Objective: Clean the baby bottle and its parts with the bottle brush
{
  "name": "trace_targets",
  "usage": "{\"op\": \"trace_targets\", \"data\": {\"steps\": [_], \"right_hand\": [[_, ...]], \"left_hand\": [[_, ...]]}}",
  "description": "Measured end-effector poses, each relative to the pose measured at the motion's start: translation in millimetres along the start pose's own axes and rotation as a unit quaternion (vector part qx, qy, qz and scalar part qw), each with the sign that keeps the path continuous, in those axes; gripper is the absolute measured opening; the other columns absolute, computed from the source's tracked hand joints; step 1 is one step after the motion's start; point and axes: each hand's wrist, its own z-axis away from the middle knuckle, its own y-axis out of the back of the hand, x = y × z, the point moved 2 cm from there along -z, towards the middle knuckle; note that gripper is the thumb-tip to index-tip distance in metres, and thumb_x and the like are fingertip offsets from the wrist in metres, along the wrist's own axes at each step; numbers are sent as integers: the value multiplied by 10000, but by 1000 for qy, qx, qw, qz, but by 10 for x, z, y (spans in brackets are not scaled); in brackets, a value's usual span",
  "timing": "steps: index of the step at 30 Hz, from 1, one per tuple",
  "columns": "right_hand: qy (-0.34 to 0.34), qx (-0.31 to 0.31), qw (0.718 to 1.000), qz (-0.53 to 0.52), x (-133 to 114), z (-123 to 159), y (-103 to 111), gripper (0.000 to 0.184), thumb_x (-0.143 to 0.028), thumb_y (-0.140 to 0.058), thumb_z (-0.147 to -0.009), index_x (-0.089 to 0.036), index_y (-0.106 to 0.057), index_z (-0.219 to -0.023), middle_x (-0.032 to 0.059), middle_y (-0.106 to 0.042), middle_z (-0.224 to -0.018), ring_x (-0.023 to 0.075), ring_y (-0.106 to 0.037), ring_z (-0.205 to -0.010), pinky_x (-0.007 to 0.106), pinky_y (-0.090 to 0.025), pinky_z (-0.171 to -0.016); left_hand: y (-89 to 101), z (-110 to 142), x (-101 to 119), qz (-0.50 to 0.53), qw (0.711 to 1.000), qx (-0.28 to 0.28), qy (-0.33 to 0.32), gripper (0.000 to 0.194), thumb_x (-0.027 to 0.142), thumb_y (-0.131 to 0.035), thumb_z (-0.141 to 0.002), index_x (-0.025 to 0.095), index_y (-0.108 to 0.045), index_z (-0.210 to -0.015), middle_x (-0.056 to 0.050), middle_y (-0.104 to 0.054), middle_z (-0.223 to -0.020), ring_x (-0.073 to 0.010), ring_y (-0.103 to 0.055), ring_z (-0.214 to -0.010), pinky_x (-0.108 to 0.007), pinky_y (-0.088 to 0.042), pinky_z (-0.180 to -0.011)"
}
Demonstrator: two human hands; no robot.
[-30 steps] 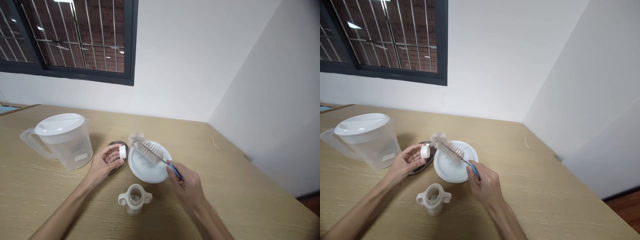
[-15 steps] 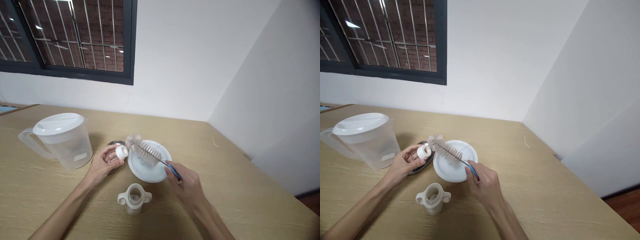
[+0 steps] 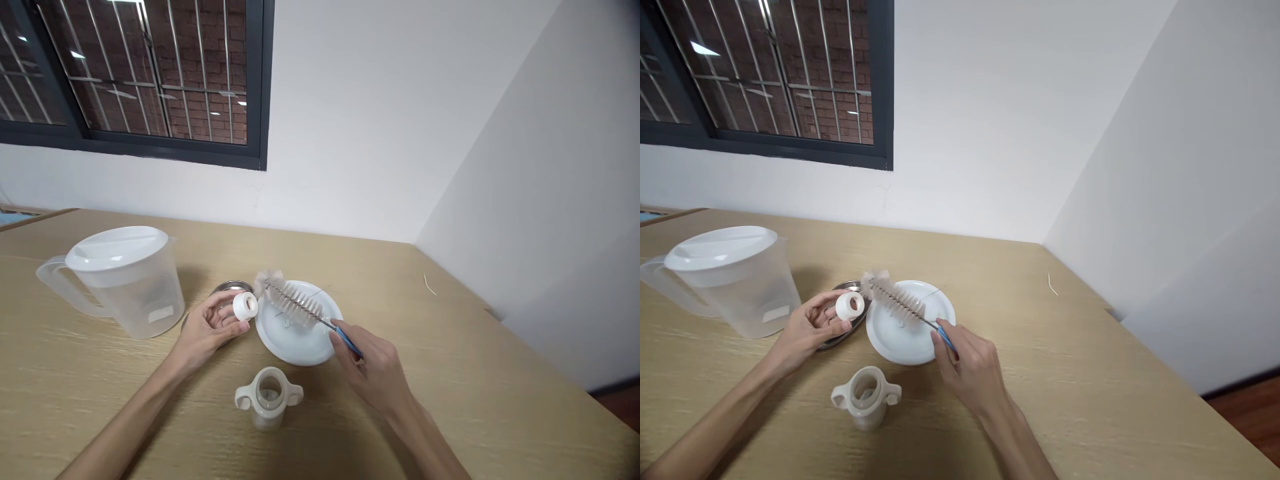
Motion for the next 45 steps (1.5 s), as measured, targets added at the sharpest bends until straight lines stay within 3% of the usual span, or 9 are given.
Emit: {"op": "trace_targets", "data": {"steps": [5, 10, 16, 22, 29, 34, 39, 45], "right_hand": [[3, 10, 1000, -14, -13, 8, 9, 188, -183, -577, -957, -124, -652, -1119, 34, -694, -767, 83, -531, -533, 222, -416, -532], [37, -18, 999, -21, -26, 19, -22, 237, -160, -591, -947, -102, -643, -1171, -18, -581, -641, 87, -474, -508, 230, -367, -505], [5, 18, 1000, 1, 12, 7, 9, 228, -149, -614, -937, -88, -658, -1152, 7, -615, -690, 86, -508, -543, 233, -388, -539], [45, -10, 999, -16, -37, 17, -24, 282, -133, -594, -939, -83, -644, -1212, -41, -492, -610, 83, -403, -495, 244, -317, -485], [25, 27, 999, -8, -4, 15, 6, 315, -113, -605, -934, -97, -627, -1247, -38, -492, -635, 81, -404, -519, 239, -328, -513], [58, -1, 998, -29, -60, 18, -12, 368, -101, -610, -924, -105, -601, -1292, -46, -466, -636, 80, -389, -516, 243, -296, -489], [27, 27, 999, 18, 5, 15, 0, 357, -123, -625, -925, -102, -620, -1282, -51, -440, -626, 84, -380, -516, 252, -305, -505], [30, 32, 999, -23, -55, 10, 35, 362, -94, -607, -920, -96, -615, -1282, -44, -454, -635, 83, -393, -523, 241, -313, -507]], "left_hand": [[-8, 14, -9, 17, 1000, -10, 11, 566, 158, -883, -678, 184, -630, -1184, -83, -743, -1118, -177, -702, -1052, -250, -556, -919], [-3, 17, -22, 15, 999, -28, 17, 572, 150, -866, -707, 183, -610, -1218, -88, -746, -1112, -175, -708, -1036, -265, -555, -932], [-11, 4, -9, 12, 1000, -14, 9, 592, 138, -880, -681, 175, -620, -1212, -83, -749, -1109, -165, -711, -1021, -230, -564, -897], [-55, 28, 33, 16, 999, -19, 35, 566, 183, -883, -689, 170, -616, -1188, -112, -755, -1139, -196, -725, -1031, -278, -568, -930], [-7, 22, 30, -25, 1000, 14, 0, 553, 197, -901, -654, 182, -662, -1153, -104, -725, -1223, -219, -687, -1130, -301, -531, -1017], [21, 4, 7, -45, 999, 8, -9, 546, 206, -895, -660, 188, -665, -1155, -108, -715, -1241, -247, -662, -1178, -361, -500, -1068], [13, 18, 30, -53, 998, 20, -2, 578, 223, -906, -643, 174, -657, -1162, -131, -703, -1258, -252, -676, -1137, -362, -527, -1024], [1, 6, 55, -40, 999, 32, -8, 578, 226, -919, -610, 159, -661, -1123, -140, -717, -1208, -256, -685, -1107, -339, -556, -961]]}}
